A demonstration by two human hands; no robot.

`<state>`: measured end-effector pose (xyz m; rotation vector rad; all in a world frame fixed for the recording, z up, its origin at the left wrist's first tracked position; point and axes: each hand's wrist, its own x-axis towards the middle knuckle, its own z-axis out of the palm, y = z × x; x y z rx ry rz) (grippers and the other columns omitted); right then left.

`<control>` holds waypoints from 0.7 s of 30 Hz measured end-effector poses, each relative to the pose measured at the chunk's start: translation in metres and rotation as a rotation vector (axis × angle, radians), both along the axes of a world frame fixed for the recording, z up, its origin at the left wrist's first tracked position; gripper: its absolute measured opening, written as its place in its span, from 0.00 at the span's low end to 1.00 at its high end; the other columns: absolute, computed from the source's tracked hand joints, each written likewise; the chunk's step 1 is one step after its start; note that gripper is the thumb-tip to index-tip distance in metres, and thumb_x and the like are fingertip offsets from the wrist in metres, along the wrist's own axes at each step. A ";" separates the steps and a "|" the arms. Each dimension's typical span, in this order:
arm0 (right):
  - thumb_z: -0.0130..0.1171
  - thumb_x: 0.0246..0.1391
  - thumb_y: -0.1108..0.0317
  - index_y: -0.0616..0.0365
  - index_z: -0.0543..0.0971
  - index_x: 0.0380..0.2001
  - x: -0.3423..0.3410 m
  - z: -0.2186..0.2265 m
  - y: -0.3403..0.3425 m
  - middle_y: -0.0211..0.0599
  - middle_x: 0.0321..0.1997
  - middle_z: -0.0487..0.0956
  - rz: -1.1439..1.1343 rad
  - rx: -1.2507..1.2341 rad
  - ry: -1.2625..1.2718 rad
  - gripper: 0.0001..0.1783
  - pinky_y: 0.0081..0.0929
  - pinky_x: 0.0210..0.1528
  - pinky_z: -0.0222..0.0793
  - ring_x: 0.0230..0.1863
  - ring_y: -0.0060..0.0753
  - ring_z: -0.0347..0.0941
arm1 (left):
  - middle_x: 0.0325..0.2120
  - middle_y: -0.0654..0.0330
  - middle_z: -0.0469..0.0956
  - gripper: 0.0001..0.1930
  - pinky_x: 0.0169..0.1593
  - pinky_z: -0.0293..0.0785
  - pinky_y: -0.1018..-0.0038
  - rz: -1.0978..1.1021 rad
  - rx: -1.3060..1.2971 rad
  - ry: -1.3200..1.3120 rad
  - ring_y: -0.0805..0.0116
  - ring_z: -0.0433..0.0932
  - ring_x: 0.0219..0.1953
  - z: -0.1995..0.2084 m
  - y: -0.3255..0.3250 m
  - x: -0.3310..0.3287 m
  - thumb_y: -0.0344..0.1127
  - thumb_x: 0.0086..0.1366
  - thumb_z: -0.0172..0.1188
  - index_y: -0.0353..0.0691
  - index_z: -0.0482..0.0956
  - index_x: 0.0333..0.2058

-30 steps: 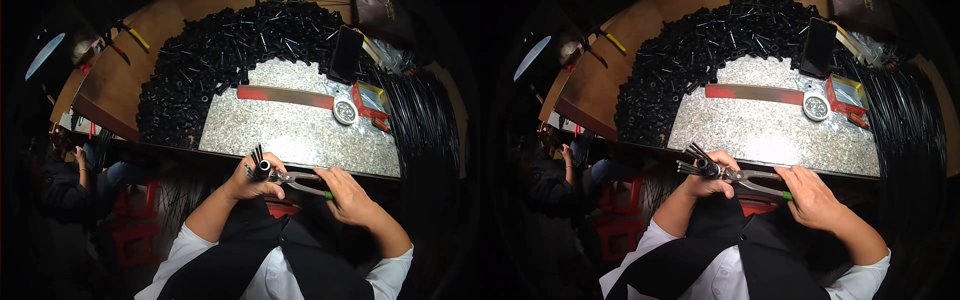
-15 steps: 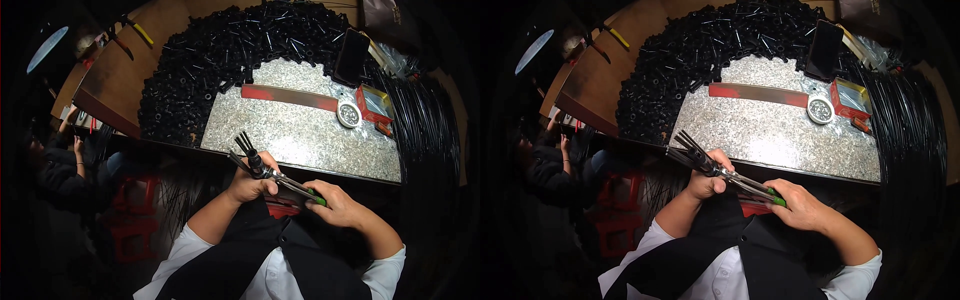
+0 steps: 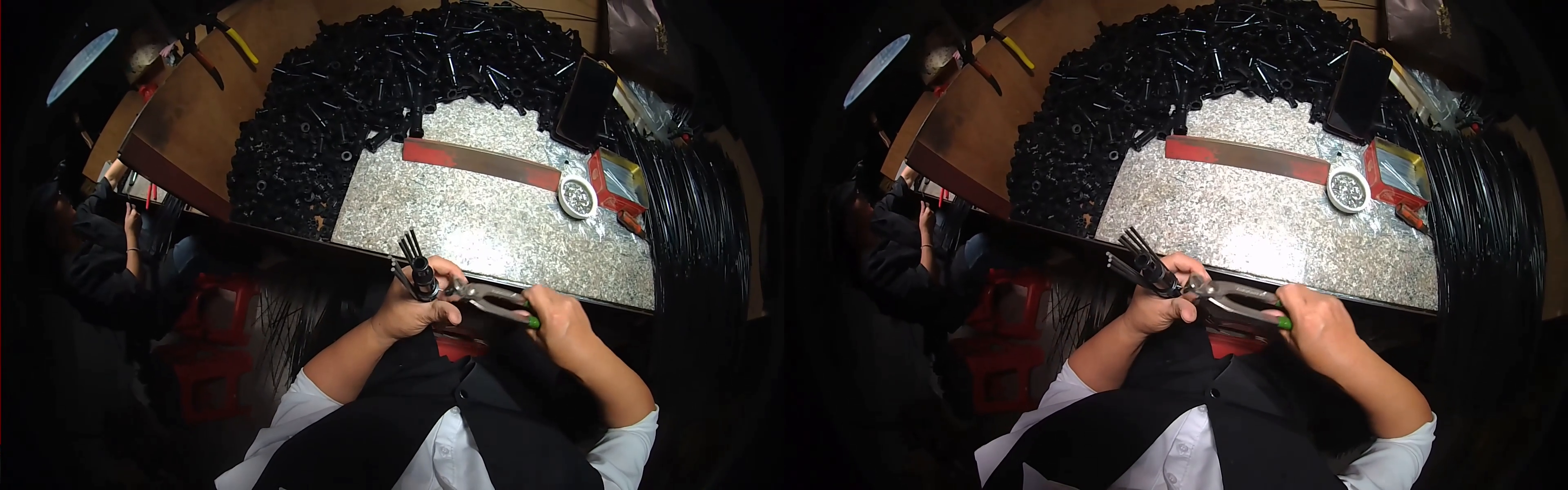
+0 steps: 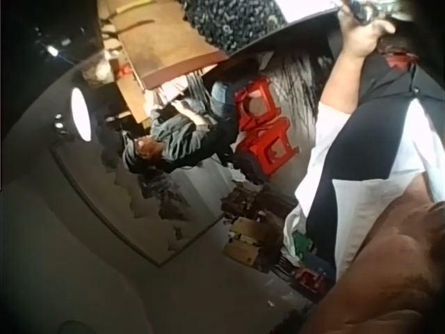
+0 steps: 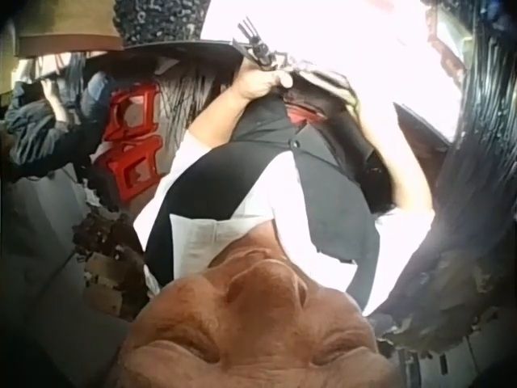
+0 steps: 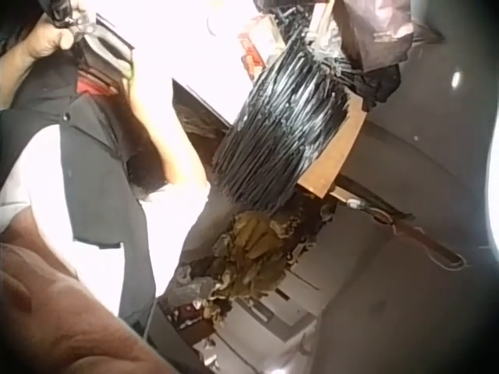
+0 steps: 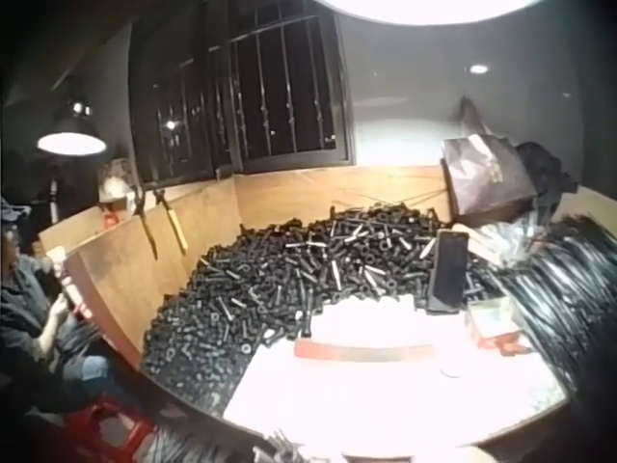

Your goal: Assembling black cable bundles into plastic connectors and trimming them with pliers at a factory workbench.

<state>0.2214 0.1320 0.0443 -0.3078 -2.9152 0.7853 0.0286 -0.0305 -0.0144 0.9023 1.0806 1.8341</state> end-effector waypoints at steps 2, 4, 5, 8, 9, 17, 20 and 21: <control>0.62 0.36 0.82 0.59 0.69 0.36 -0.001 0.007 0.008 0.48 0.30 0.73 -0.063 0.102 0.153 0.20 0.39 0.30 0.68 0.30 0.55 0.72 | 0.18 0.71 0.68 0.31 0.28 0.63 0.84 -0.004 0.007 -0.019 0.82 0.67 0.22 -0.009 0.000 -0.004 0.40 0.41 0.77 0.33 0.70 0.41; 0.60 0.42 0.80 0.60 0.70 0.32 -0.002 0.008 0.023 0.49 0.29 0.72 -0.188 0.193 0.222 0.13 0.39 0.30 0.66 0.29 0.55 0.71 | 0.14 0.71 0.64 0.33 0.25 0.62 0.83 -0.076 -0.022 0.042 0.81 0.65 0.19 -0.011 -0.002 -0.010 0.33 0.43 0.76 0.32 0.67 0.45; 0.58 0.44 0.79 0.61 0.70 0.31 -0.004 0.009 0.034 0.49 0.29 0.72 -0.233 0.225 0.268 0.10 0.40 0.30 0.66 0.29 0.54 0.70 | 0.14 0.71 0.64 0.33 0.25 0.62 0.83 -0.070 -0.016 0.039 0.81 0.65 0.19 -0.011 -0.003 -0.010 0.33 0.43 0.76 0.32 0.67 0.45; 0.54 0.48 0.79 0.62 0.69 0.29 -0.017 0.022 0.070 0.48 0.27 0.70 -0.287 0.417 0.374 0.05 0.40 0.33 0.63 0.31 0.53 0.67 | 0.12 0.71 0.62 0.36 0.24 0.61 0.83 -0.032 -0.028 0.076 0.81 0.63 0.16 -0.016 -0.002 -0.009 0.32 0.43 0.75 0.32 0.63 0.48; 0.55 0.48 0.78 0.62 0.70 0.31 -0.017 0.027 0.081 0.47 0.28 0.70 -0.348 0.465 0.293 0.06 0.41 0.37 0.62 0.33 0.51 0.67 | 0.12 0.71 0.62 0.37 0.23 0.61 0.82 -0.011 -0.028 0.111 0.81 0.63 0.16 -0.019 -0.002 -0.008 0.32 0.43 0.75 0.33 0.62 0.49; 0.63 0.46 0.67 0.60 0.78 0.27 -0.051 0.024 0.136 0.44 0.24 0.75 -0.414 0.580 -0.079 0.08 0.38 0.44 0.58 0.37 0.44 0.66 | 0.10 0.74 0.61 0.39 0.21 0.56 0.88 -0.030 0.015 0.005 0.87 0.60 0.14 -0.005 -0.001 -0.001 0.35 0.43 0.76 0.27 0.61 0.49; 0.65 0.44 0.64 0.61 0.78 0.24 -0.059 0.018 0.138 0.45 0.22 0.76 -0.377 0.594 -0.056 0.11 0.39 0.44 0.58 0.39 0.44 0.68 | 0.20 0.69 0.69 0.22 0.26 0.60 0.84 0.002 0.007 -0.020 0.86 0.62 0.17 -0.002 -0.002 0.000 0.38 0.43 0.76 0.35 0.72 0.30; 0.66 0.44 0.64 0.61 0.78 0.24 -0.062 0.016 0.139 0.44 0.22 0.76 -0.364 0.592 -0.071 0.11 0.39 0.44 0.58 0.39 0.44 0.68 | 0.24 0.67 0.71 0.18 0.29 0.61 0.83 0.013 -0.004 0.015 0.86 0.62 0.18 -0.004 -0.002 -0.001 0.39 0.43 0.76 0.38 0.74 0.21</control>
